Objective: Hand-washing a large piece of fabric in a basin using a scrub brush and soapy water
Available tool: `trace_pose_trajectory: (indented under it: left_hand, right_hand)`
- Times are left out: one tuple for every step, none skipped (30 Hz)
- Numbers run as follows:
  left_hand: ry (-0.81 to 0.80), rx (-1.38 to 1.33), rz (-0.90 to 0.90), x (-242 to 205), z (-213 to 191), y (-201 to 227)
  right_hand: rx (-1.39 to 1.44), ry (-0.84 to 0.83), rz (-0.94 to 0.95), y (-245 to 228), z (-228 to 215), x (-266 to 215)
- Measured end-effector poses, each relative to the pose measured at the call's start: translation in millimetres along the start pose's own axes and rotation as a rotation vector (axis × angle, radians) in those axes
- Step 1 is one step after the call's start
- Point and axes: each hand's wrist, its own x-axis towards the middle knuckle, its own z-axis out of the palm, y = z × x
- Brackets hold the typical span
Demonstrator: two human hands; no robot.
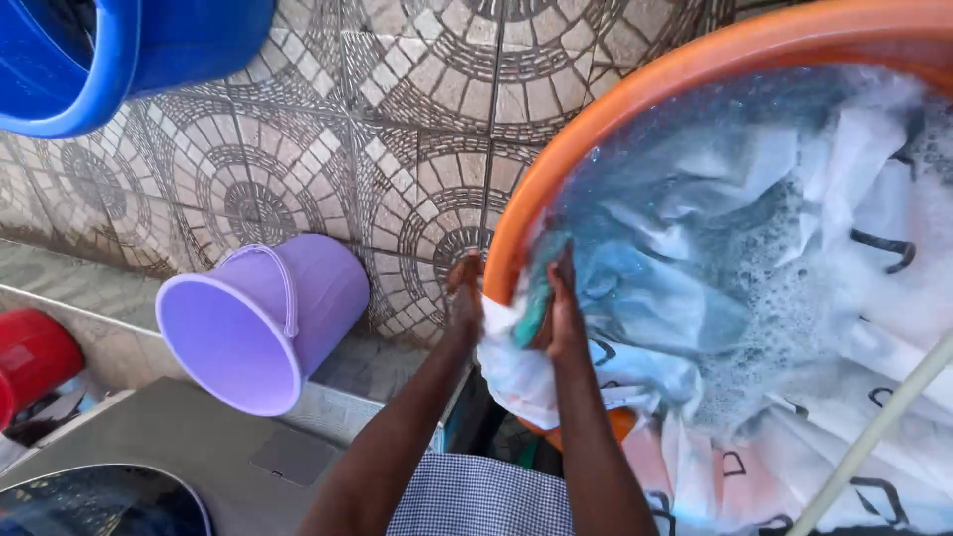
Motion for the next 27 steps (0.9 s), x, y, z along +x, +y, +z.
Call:
trace_pose_trajectory:
  left_hand:
    - [-0.054,-0.289,0.205,42.3,-21.1,-39.5]
    - [-0.107,-0.566,0.383,77.3,-35.8,-87.5]
    - [-0.111,-0.555,0.362,51.1,-45.9,-49.7]
    - [-0.012,-0.538,0.135,32.1,-51.2,-6.4]
    - [0.088,-0.516,-0.092,13.4,-56.4,38.0]
    - [0.082,-0.517,-0.078,-11.7,-57.0,66.7]
    - [0.077,-0.469,-0.062,-37.9,-57.4,95.1]
    - [0.068,-0.418,-0.041,-62.3,-57.8,125.0]
    - [0.06,-0.416,-0.023,-81.4,-41.6,147.6]
    - [0.054,-0.353,0.077,-108.9,-29.1,163.9]
    - [0.047,-0.289,0.178,-135.2,-16.7,179.9]
    - [0.055,-0.286,0.17,-144.5,-11.3,185.1]
    - [0.03,0.007,0.216,-153.4,-6.0,190.5]
    - [-0.004,0.286,0.281,-152.6,6.6,200.6]
    - [-0.004,0.274,0.298,-173.3,5.1,216.5]
    - [-0.032,0.309,0.283,-193.3,4.3,231.9]
    - [-0.058,0.344,0.269,-212.5,3.7,246.3]
    - [-0.053,0.358,0.247,-208.7,-4.2,237.1]
    - [-0.125,0.475,0.259,-204.6,-12.4,226.6]
    - [-0.205,0.586,0.273,-198.9,-18.3,213.4]
    - [-0.206,0.593,0.253,-212.1,-26.7,203.7]
    - [-0.207,0.601,0.31,-214.6,-28.4,200.5]
    - [-0.209,0.609,0.368,-217.4,-30.3,198.0]
    - [-0.218,0.611,0.372,-210.1,-30.6,190.9]
    - [-0.218,0.662,0.409,-202.2,-31.5,183.3]
    - [-0.208,0.711,0.427,-201.3,-35.0,171.7]
    - [-0.207,0.711,0.414,-198.6,-36.8,171.3]
  right_hand:
    - [-0.012,-0.035,-0.144,-10.9,20.7,-37.1]
    - [-0.018,-0.047,-0.272,-12.6,31.8,-79.9]
    - [-0.01,-0.026,-0.263,-3.7,32.2,-90.6]
    - [0.067,-0.033,-0.278,-0.6,37.0,-97.4]
    - [0.144,-0.041,-0.294,2.2,42.3,-104.8]
    - [0.15,-0.052,-0.301,7.1,39.4,-97.1]
    - [0.286,-0.081,-0.303,11.3,36.8,-89.6]
    - [0.427,-0.112,-0.305,14.8,36.6,-80.8]
    - [0.437,-0.126,-0.312,2.2,52.9,-96.2]
    - [0.511,-0.135,-0.271,-5.6,63.2,-117.0]
    - [0.585,-0.144,-0.23,-13.1,73.9,-136.9]
    - [0.581,-0.138,-0.221,-10.0,73.5,-141.2]
    - [0.626,-0.176,-0.171,-6.8,73.3,-145.5]
    - [0.67,-0.238,-0.14,-11.6,78.0,-142.3]
    - [0.666,-0.255,-0.151,-11.7,77.9,-148.3]
    - [0.678,-0.234,-0.105,-13.0,78.0,-152.9]
    - [0.689,-0.212,-0.058,-14.4,78.0,-156.2]
    - [0.693,-0.192,-0.04,-10.6,71.0,-141.4]
    - [0.673,-0.214,-0.071,-5.5,62.9,-125.6]
    - [0.652,-0.237,-0.109,-1.0,52.4,-106.8]
    - [0.654,-0.219,-0.097,4.7,43.9,-113.6]
    - [0.639,-0.218,-0.082,-0.4,43.9,-112.5]
    - [0.623,-0.216,-0.067,-5.7,44.6,-112.2]
    - [0.63,-0.215,-0.075,-18.9,42.3,-115.1]
    - [0.481,-0.208,-0.166,-31.3,40.1,-117.7]
    - [0.319,-0.193,-0.239,-39.5,33.9,-123.6]
    - [0.315,-0.185,-0.23,-44.8,12.9,-120.5]
